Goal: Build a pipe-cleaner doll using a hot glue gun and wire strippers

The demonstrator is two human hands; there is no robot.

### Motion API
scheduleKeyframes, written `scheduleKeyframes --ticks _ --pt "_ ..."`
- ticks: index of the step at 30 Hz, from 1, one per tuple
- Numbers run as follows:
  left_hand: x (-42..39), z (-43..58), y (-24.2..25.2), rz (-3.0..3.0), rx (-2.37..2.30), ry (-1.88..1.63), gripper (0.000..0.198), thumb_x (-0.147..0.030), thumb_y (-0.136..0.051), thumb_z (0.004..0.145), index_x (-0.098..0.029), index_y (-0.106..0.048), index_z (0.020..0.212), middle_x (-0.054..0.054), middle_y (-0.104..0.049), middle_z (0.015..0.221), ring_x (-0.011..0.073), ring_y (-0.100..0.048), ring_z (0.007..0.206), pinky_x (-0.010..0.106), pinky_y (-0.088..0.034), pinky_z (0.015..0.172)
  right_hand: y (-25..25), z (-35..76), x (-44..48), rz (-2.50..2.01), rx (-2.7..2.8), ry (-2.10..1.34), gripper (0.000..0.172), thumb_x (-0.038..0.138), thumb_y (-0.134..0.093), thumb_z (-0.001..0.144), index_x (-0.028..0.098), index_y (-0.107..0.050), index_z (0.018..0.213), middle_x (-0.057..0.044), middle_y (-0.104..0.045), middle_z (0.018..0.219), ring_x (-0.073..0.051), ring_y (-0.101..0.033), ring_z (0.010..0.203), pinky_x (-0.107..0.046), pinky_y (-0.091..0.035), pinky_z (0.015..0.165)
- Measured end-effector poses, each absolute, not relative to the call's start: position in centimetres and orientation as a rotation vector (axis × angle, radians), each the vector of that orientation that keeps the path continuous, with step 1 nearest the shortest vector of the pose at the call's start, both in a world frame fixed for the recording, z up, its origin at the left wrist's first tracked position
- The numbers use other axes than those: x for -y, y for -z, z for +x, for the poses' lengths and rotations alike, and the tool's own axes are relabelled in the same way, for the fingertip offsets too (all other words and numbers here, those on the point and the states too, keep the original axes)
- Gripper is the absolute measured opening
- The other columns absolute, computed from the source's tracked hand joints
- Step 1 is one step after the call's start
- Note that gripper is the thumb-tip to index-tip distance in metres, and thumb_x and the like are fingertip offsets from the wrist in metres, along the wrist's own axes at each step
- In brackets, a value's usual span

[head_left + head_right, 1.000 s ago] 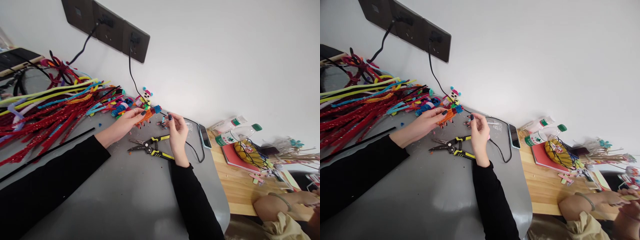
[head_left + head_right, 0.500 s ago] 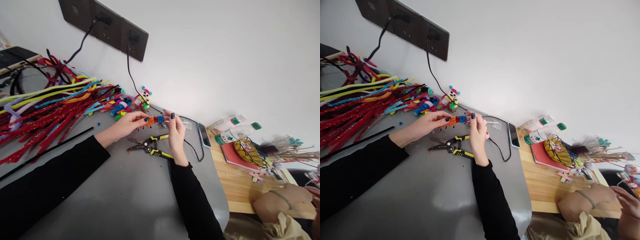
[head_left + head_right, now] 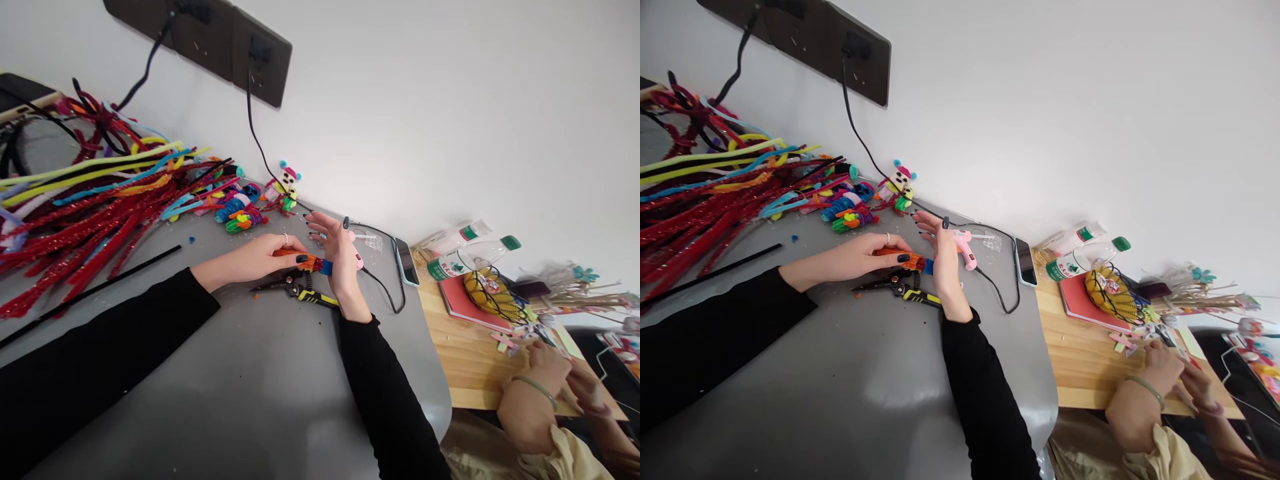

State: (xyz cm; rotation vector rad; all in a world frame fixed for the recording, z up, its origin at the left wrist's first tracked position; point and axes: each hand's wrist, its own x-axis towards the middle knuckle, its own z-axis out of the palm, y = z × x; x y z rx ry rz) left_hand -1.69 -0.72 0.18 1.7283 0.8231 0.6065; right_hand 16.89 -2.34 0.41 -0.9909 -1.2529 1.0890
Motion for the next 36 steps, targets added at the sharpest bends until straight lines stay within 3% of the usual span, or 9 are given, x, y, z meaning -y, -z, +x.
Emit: scheduleKeyframes --ticks 6,20,31,36 --pt "0.76 -1.74 0.13 1.781 -0.846 -0.594 0.044 -0.056 -0.061 0.088 -0.019 -0.073 0.108 0.007 -0.078 0.1 0.025 -0.071 0.089 0.034 -0.055 0.079 -0.44 16.51 2.47 -1.021 1.26 -1.167 0.055 0.069 -0.044 0.098 0.027 -0.075 0.114 -0.007 -0.077 0.128 -0.025 -0.066 0.124 -0.044 -0.047 0.113" --pt "0.94 -1.63 -0.3 1.773 -0.834 -0.611 0.044 -0.057 -0.063 0.087 -0.018 -0.073 0.103 0.006 -0.076 0.089 0.0223 -0.068 0.079 0.035 -0.056 0.081 -0.27 16.28 2.51 -1.002 1.259 -1.215 0.05 0.062 -0.042 0.101 0.027 -0.076 0.113 -0.006 -0.076 0.127 -0.025 -0.067 0.123 -0.045 -0.048 0.112" --pt "0.84 -1.52 0.18 1.778 -0.834 -0.624 0.045 -0.06 -0.063 0.086 -0.018 -0.071 0.099 0.008 -0.076 0.09 0.0239 -0.07 0.081 0.037 -0.057 0.079 -0.34 16.28 2.42 -1.022 1.256 -1.222 0.059 0.078 -0.047 0.093 0.027 -0.076 0.108 -0.007 -0.077 0.127 -0.025 -0.069 0.121 -0.046 -0.051 0.11" --pt "0.76 -1.57 0.24 1.802 -0.849 -0.611 0.046 -0.06 -0.064 0.086 -0.017 -0.072 0.101 0.009 -0.076 0.095 0.0246 -0.07 0.085 0.039 -0.058 0.082 -0.73 16.25 2.53 -1.03 1.268 -1.229 0.058 0.075 -0.045 0.095 0.027 -0.077 0.106 -0.005 -0.079 0.122 -0.024 -0.07 0.118 -0.044 -0.051 0.109"
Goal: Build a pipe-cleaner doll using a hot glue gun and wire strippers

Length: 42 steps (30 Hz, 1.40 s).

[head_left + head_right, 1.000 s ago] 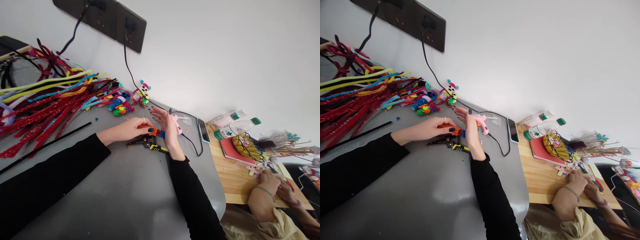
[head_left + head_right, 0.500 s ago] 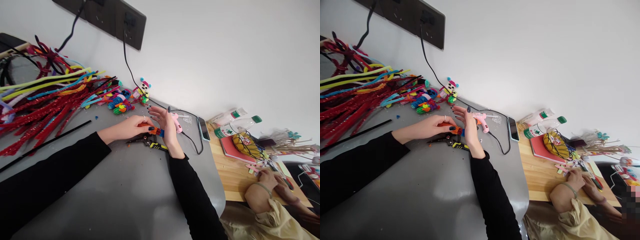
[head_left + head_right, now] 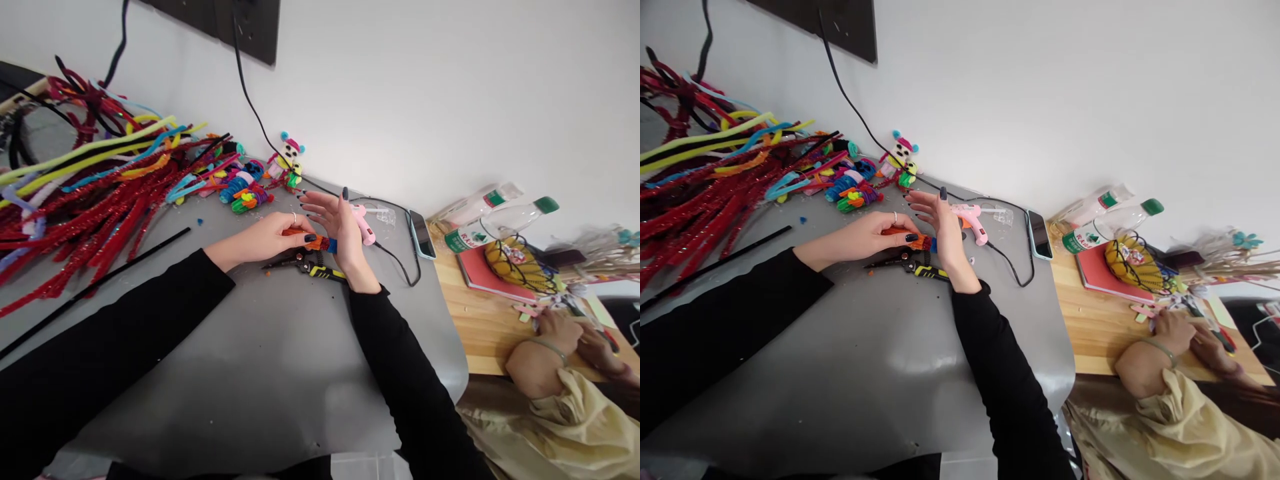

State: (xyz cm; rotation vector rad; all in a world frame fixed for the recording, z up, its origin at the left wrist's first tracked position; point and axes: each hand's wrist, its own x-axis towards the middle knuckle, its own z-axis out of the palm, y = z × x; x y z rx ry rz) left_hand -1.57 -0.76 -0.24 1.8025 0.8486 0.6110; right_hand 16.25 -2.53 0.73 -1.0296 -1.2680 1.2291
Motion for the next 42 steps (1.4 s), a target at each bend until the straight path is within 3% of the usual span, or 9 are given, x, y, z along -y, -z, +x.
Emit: scheduleKeyframes --ticks 8,15,22,33,37,42 --pt "0.7 -1.5 0.1 1.811 -0.855 -0.583 0.052 -0.064 -0.067 0.085 -0.016 -0.072 0.101 0.009 -0.077 0.099 0.0244 -0.07 0.089 0.038 -0.057 0.086 -0.9 16.4 2.8 -0.983 1.252 -1.254 0.062 0.077 -0.042 0.097 0.027 -0.077 0.106 -0.004 -0.079 0.12 -0.022 -0.07 0.116 -0.04 -0.051 0.108" --pt "0.9 -1.4 0.1 1.781 -0.865 -0.6 0.054 -0.068 -0.069 0.083 -0.017 -0.071 0.098 0.01 -0.077 0.098 0.0252 -0.071 0.09 0.038 -0.058 0.086 -1.7 16.0 3.2 -1.012 1.2 -1.277 0.061 0.084 -0.055 0.087 0.029 -0.077 0.098 -0.007 -0.079 0.117 -0.027 -0.068 0.118 -0.046 -0.052 0.109" --pt "0.9 -1.4 0.1 1.79 -0.881 -0.601 0.05 -0.065 -0.069 0.084 -0.016 -0.072 0.098 0.01 -0.077 0.097 0.0252 -0.071 0.09 0.038 -0.058 0.085 -1.3 16.1 3.1 -0.977 1.217 -1.281 0.062 0.086 -0.052 0.087 0.03 -0.077 0.099 -0.006 -0.079 0.116 -0.029 -0.069 0.117 -0.052 -0.051 0.111" --pt "0.9 -1.3 -0.1 1.821 -0.889 -0.585 0.044 -0.058 -0.068 0.085 -0.016 -0.073 0.098 0.008 -0.077 0.096 0.0239 -0.07 0.088 0.035 -0.057 0.083 -1.6 16.1 3.1 -0.987 1.19 -1.304 0.059 0.083 -0.055 0.088 0.029 -0.076 0.099 -0.007 -0.079 0.115 -0.028 -0.07 0.117 -0.049 -0.053 0.109" --pt "1.0 -1.3 -0.4 1.825 -0.895 -0.574 0.045 -0.059 -0.068 0.085 -0.016 -0.072 0.099 0.008 -0.077 0.098 0.0244 -0.07 0.088 0.036 -0.057 0.084 -1.6 16.2 3.0 -0.976 1.227 -1.29 0.063 0.082 -0.046 0.092 0.028 -0.077 0.1 -0.006 -0.079 0.113 -0.026 -0.07 0.114 -0.046 -0.051 0.11" --pt "1.1 -1.2 -0.6 1.829 -0.914 -0.569 0.046 -0.059 -0.068 0.085 -0.016 -0.072 0.098 0.009 -0.076 0.097 0.025 -0.07 0.089 0.037 -0.057 0.084 -1.5 16.2 3.0 -0.987 1.215 -1.289 0.065 0.087 -0.051 0.086 0.028 -0.077 0.099 -0.006 -0.079 0.113 -0.027 -0.07 0.113 -0.047 -0.051 0.11"
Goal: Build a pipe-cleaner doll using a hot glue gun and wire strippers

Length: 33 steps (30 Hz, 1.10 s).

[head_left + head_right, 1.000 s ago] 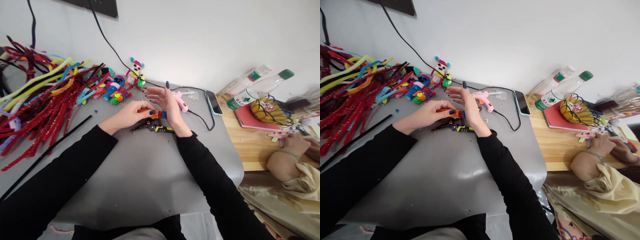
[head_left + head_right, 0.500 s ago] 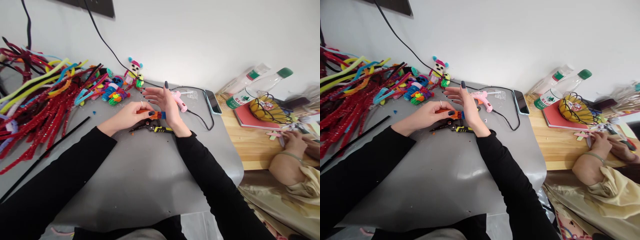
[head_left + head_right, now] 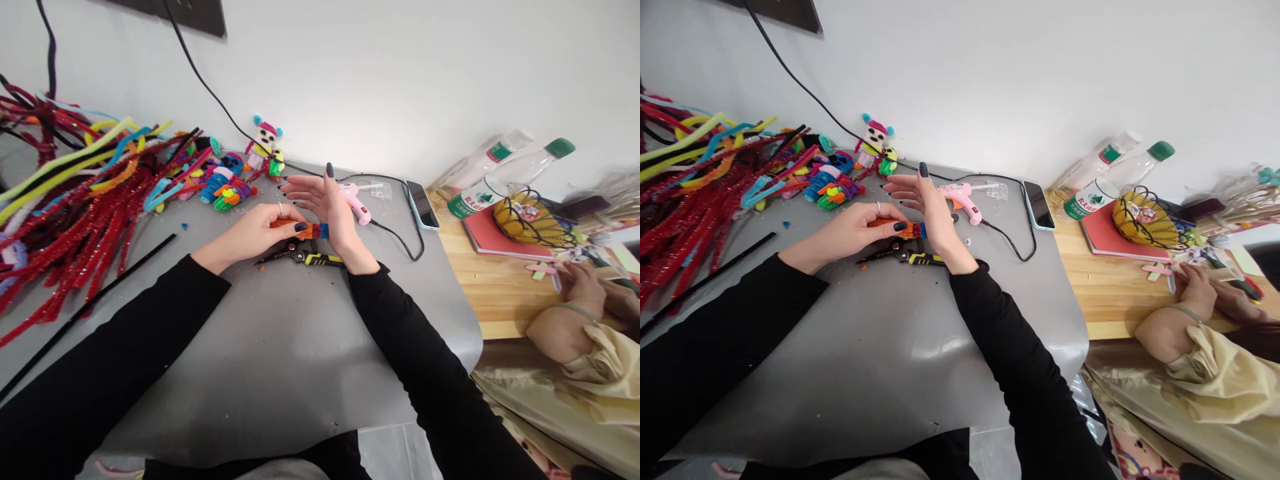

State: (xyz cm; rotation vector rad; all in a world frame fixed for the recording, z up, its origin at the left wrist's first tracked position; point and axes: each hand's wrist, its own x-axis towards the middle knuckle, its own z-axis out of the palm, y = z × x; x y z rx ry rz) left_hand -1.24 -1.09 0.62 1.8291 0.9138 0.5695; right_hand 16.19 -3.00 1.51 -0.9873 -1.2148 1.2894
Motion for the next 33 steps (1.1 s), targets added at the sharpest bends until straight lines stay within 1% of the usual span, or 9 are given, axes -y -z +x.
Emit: scheduleKeyframes --ticks 5,8,15,22,27,33 --pt "1.13 -1.18 -0.4 1.804 -0.909 -0.583 0.042 -0.056 -0.068 0.085 -0.016 -0.072 0.098 0.008 -0.076 0.096 0.0245 -0.07 0.087 0.036 -0.057 0.081 -1.21 16.27 2.93 -0.948 1.246 -1.282 0.067 0.087 -0.045 0.089 0.029 -0.078 0.1 -0.004 -0.08 0.112 -0.025 -0.071 0.111 -0.048 -0.051 0.111" --pt "1.14 -1.16 -0.36 1.799 -0.909 -0.589 0.041 -0.055 -0.069 0.085 -0.016 -0.072 0.098 0.008 -0.076 0.096 0.0244 -0.07 0.087 0.037 -0.057 0.082 -1.12 16.28 2.87 -0.932 1.242 -1.285 0.066 0.085 -0.048 0.089 0.028 -0.078 0.101 -0.004 -0.08 0.112 -0.024 -0.071 0.111 -0.047 -0.051 0.11" --pt "1.19 -1.15 -0.47 1.805 -0.914 -0.594 0.04 -0.055 -0.069 0.084 -0.016 -0.071 0.097 0.008 -0.076 0.096 0.0248 -0.07 0.087 0.037 -0.057 0.081 -1.13 16.29 2.82 -0.968 1.245 -1.285 0.065 0.08 -0.042 0.093 0.028 -0.079 0.101 -0.002 -0.082 0.109 -0.02 -0.073 0.111 -0.041 -0.053 0.105" --pt "1.24 -1.08 -0.29 1.8 -0.917 -0.615 0.04 -0.054 -0.069 0.084 -0.016 -0.072 0.097 0.008 -0.077 0.094 0.0241 -0.07 0.086 0.035 -0.057 0.08 -1.03 16.38 2.85 -0.924 1.246 -1.291 0.061 0.079 -0.046 0.094 0.028 -0.079 0.102 -0.004 -0.081 0.11 -0.024 -0.072 0.111 -0.045 -0.053 0.108" --pt "1.19 -1.07 -0.27 1.805 -0.887 -0.625 0.035 -0.05 -0.068 0.084 -0.017 -0.072 0.094 0.008 -0.077 0.094 0.0235 -0.071 0.085 0.034 -0.057 0.079 -1.03 16.38 2.58 -0.944 1.248 -1.289 0.057 0.078 -0.048 0.093 0.03 -0.08 0.097 -0.004 -0.082 0.108 -0.025 -0.075 0.11 -0.044 -0.056 0.104" --pt "1.19 -0.99 -0.29 1.808 -0.9 -0.643 0.032 -0.047 -0.067 0.084 -0.017 -0.073 0.093 0.007 -0.077 0.092 0.0228 -0.07 0.081 0.034 -0.056 0.075 -1.28 16.23 2.53 -1.011 1.276 -1.251 0.061 0.076 -0.038 0.097 0.031 -0.079 0.095 -0.004 -0.082 0.108 -0.021 -0.077 0.109 -0.04 -0.059 0.101"
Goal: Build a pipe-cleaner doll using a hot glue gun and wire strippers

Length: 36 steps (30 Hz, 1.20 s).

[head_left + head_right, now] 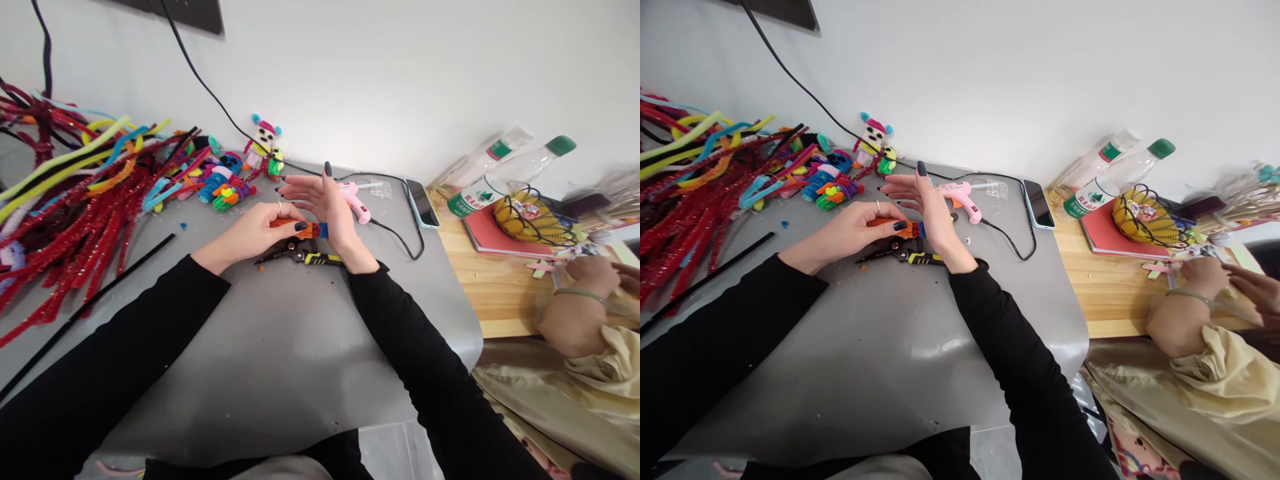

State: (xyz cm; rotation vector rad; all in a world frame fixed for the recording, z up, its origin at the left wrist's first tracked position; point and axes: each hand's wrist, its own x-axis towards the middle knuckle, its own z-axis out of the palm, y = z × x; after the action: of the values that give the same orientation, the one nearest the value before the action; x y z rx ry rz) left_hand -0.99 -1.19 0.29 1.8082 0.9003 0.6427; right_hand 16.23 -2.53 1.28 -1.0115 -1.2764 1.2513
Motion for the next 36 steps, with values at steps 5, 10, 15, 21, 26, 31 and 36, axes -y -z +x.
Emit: scheduleKeyframes --ticks 5,10,15,21,26,31,36 --pt "1.3 -1.0 -0.4 1.811 -0.913 -0.635 0.032 -0.047 -0.069 0.084 -0.017 -0.073 0.093 0.007 -0.077 0.091 0.0236 -0.071 0.081 0.035 -0.058 0.077 -1.3 16.2 2.6 -1.022 1.283 -1.24 0.064 0.074 -0.032 0.1 0.029 -0.078 0.095 -0.006 -0.083 0.109 -0.019 -0.077 0.108 -0.038 -0.06 0.098" --pt "1.1 -1.1 -0.2 1.791 -0.911 -0.641 0.034 -0.05 -0.071 0.083 -0.017 -0.073 0.093 0.007 -0.078 0.093 0.0239 -0.072 0.083 0.035 -0.059 0.079 -1.0 16.3 2.5 -0.979 1.28 -1.279 0.063 0.075 -0.036 0.099 0.027 -0.077 0.102 -0.004 -0.082 0.108 -0.019 -0.075 0.108 -0.038 -0.058 0.102" --pt "1.0 -1.2 -0.1 1.735 -0.881 -0.646 0.038 -0.05 -0.072 0.084 -0.017 -0.074 0.103 0.008 -0.078 0.1 0.0237 -0.072 0.088 0.034 -0.058 0.08 -0.9 17.0 2.2 -0.945 1.31 -1.226 0.065 0.078 -0.038 0.097 0.025 -0.075 0.108 -0.005 -0.08 0.112 -0.022 -0.073 0.114 -0.042 -0.054 0.107" --pt "1.2 -1.1 -0.1 1.648 -0.914 -0.657 0.048 -0.059 -0.072 0.084 -0.017 -0.074 0.108 0.01 -0.077 0.103 0.023 -0.069 0.084 0.032 -0.055 0.071 -0.5 18.2 1.5 -0.934 1.294 -1.083 0.065 0.077 -0.037 0.098 0.024 -0.073 0.112 -0.008 -0.078 0.117 -0.026 -0.073 0.112 -0.047 -0.057 0.102" --pt "0.9 -1.3 0.1 1.58 -0.972 -0.748 0.047 -0.058 -0.074 0.083 -0.019 -0.073 0.11 0.01 -0.077 0.106 0.0243 -0.069 0.09 0.032 -0.056 0.073 -0.5 18.1 1.7 -1.049 1.305 -0.922 0.054 0.073 -0.043 0.099 0.027 -0.071 0.109 -0.007 -0.076 0.117 -0.022 -0.072 0.107 -0.04 -0.057 0.097" --pt "0.5 -1.6 -0.1 1.562 -1.155 -0.941 0.03 -0.039 -0.069 0.088 -0.018 -0.072 0.11 0.007 -0.077 0.102 0.0205 -0.068 0.087 0.029 -0.055 0.077 0.3 18.1 1.5 -1.156 1.381 -0.754 0.043 0.066 -0.061 0.095 0.026 -0.07 0.108 -0.005 -0.075 0.106 -0.018 -0.07 0.095 -0.035 -0.057 0.087" --pt "0.3 -1.8 -0.3 1.529 -1.221 -1.008 0.026 -0.032 -0.066 0.088 -0.019 -0.074 0.109 0.007 -0.078 0.104 0.0216 -0.07 0.09 0.028 -0.054 0.072 1.0 17.8 1.2 -1.122 1.413 -0.82 0.039 0.059 -0.069 0.092 0.025 -0.07 0.11 -0.005 -0.076 0.111 -0.017 -0.071 0.093 -0.033 -0.06 0.082"
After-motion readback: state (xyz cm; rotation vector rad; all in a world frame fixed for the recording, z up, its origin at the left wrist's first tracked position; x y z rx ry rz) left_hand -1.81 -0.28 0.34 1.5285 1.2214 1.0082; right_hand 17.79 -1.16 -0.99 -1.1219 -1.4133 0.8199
